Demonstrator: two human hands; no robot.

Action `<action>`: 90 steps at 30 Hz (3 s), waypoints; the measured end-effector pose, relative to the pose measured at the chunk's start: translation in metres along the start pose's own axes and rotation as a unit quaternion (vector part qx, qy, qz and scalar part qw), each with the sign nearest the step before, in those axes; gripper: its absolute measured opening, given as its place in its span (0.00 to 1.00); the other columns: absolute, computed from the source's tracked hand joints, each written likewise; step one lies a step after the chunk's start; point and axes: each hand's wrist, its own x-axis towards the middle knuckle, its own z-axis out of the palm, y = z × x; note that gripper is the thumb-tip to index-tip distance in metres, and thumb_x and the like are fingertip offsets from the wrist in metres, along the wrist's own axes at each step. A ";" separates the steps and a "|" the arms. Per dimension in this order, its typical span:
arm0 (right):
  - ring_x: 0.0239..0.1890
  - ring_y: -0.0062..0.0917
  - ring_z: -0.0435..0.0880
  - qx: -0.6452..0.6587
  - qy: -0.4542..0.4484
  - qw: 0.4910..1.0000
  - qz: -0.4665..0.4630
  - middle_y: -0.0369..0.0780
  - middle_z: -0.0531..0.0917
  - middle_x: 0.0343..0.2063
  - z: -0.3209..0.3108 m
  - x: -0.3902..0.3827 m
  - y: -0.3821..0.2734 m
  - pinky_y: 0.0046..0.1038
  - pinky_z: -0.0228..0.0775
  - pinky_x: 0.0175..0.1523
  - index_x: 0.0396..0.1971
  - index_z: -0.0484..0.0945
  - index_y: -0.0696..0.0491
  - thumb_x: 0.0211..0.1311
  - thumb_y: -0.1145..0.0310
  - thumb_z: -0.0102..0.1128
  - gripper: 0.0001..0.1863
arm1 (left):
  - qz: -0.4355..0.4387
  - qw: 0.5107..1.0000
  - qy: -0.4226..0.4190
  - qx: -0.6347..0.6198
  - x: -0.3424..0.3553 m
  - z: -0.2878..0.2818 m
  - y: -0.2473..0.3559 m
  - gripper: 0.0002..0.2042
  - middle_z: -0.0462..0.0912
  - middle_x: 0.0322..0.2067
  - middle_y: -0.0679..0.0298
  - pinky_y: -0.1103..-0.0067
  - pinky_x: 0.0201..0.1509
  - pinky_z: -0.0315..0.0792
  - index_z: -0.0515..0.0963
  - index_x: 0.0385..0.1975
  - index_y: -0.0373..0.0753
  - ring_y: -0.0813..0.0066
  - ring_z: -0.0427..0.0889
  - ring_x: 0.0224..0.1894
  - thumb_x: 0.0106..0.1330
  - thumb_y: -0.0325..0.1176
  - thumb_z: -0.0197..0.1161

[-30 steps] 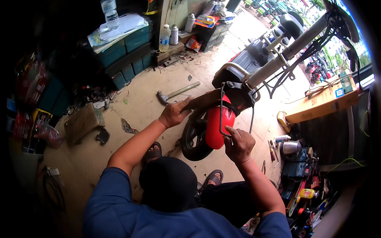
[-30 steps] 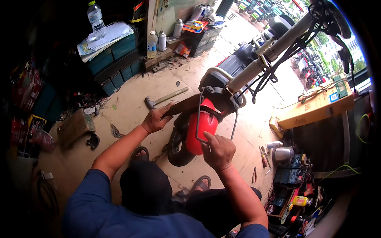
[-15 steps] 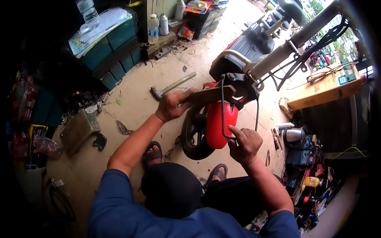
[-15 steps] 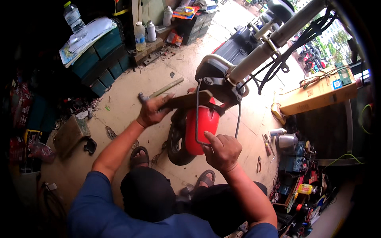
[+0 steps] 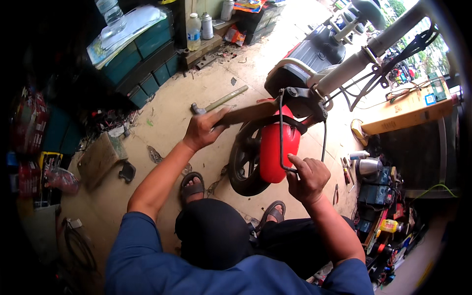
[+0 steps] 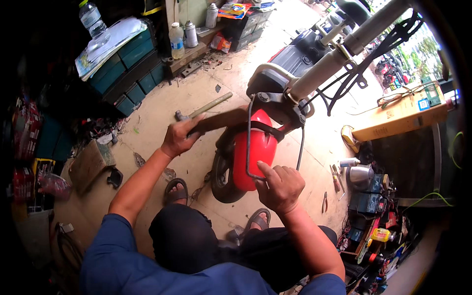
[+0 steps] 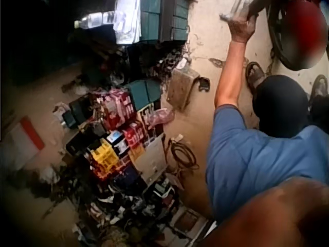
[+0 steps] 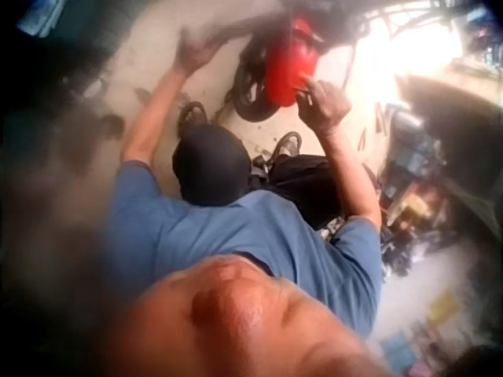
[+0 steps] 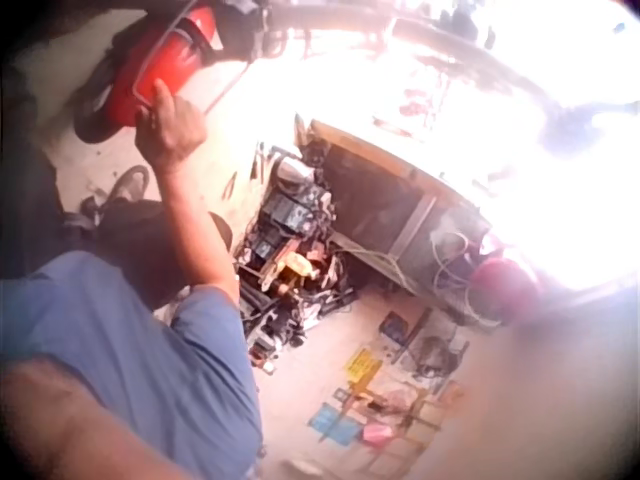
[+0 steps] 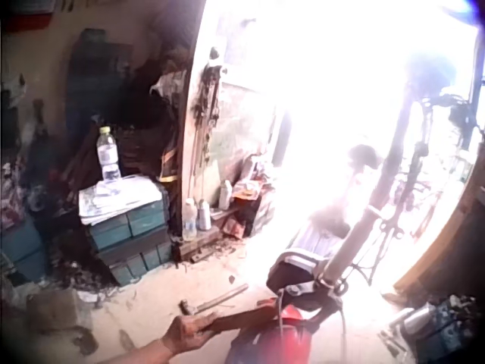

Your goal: The person cleans the front fork of a motorcycle with a wooden-handled brush and then uses an L-key to tighten or adjust a bolt on the front assembly.

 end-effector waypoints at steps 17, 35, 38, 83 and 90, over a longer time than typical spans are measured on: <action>0.18 0.32 0.73 -0.002 0.003 1.000 -0.015 0.37 0.71 0.18 0.003 -0.001 0.003 0.35 0.62 0.27 0.48 0.87 0.52 0.59 0.64 0.69 0.18 | 0.067 0.996 -0.031 -0.048 0.055 -0.006 0.051 0.35 0.88 0.37 0.52 0.66 0.42 0.81 0.76 0.73 0.48 0.51 0.88 0.37 0.63 0.27 0.76; 0.20 0.30 0.76 0.000 -0.001 1.000 0.005 0.34 0.75 0.19 -0.001 -0.001 0.002 0.34 0.64 0.27 0.47 0.87 0.49 0.53 0.63 0.76 0.19 | 0.029 0.998 -0.042 0.023 0.092 -0.012 0.075 0.27 0.89 0.41 0.48 0.64 0.41 0.81 0.81 0.68 0.50 0.45 0.89 0.39 0.69 0.47 0.74; 0.20 0.29 0.77 0.012 -0.007 1.000 0.002 0.34 0.76 0.20 -0.004 -0.002 0.004 0.33 0.65 0.27 0.46 0.86 0.48 0.51 0.63 0.77 0.21 | 0.003 0.999 -0.044 0.012 0.067 0.001 0.059 0.28 0.88 0.50 0.45 0.63 0.47 0.83 0.80 0.68 0.43 0.44 0.89 0.47 0.71 0.49 0.71; 0.22 0.34 0.81 0.044 -0.042 0.998 0.014 0.36 0.80 0.21 -0.011 0.008 -0.005 0.35 0.69 0.29 0.45 0.85 0.47 0.50 0.68 0.77 0.19 | 0.059 0.998 -0.024 -0.018 0.035 0.007 -0.014 0.26 0.89 0.50 0.47 0.63 0.55 0.83 0.82 0.67 0.47 0.47 0.90 0.51 0.72 0.48 0.71; 0.22 0.34 0.82 0.052 -0.031 0.998 0.019 0.37 0.82 0.21 -0.008 0.004 -0.005 0.35 0.70 0.29 0.45 0.86 0.48 0.51 0.68 0.77 0.19 | 0.093 0.995 -0.038 -0.026 0.082 0.014 0.035 0.25 0.88 0.50 0.45 0.64 0.50 0.84 0.82 0.65 0.44 0.44 0.89 0.48 0.71 0.46 0.72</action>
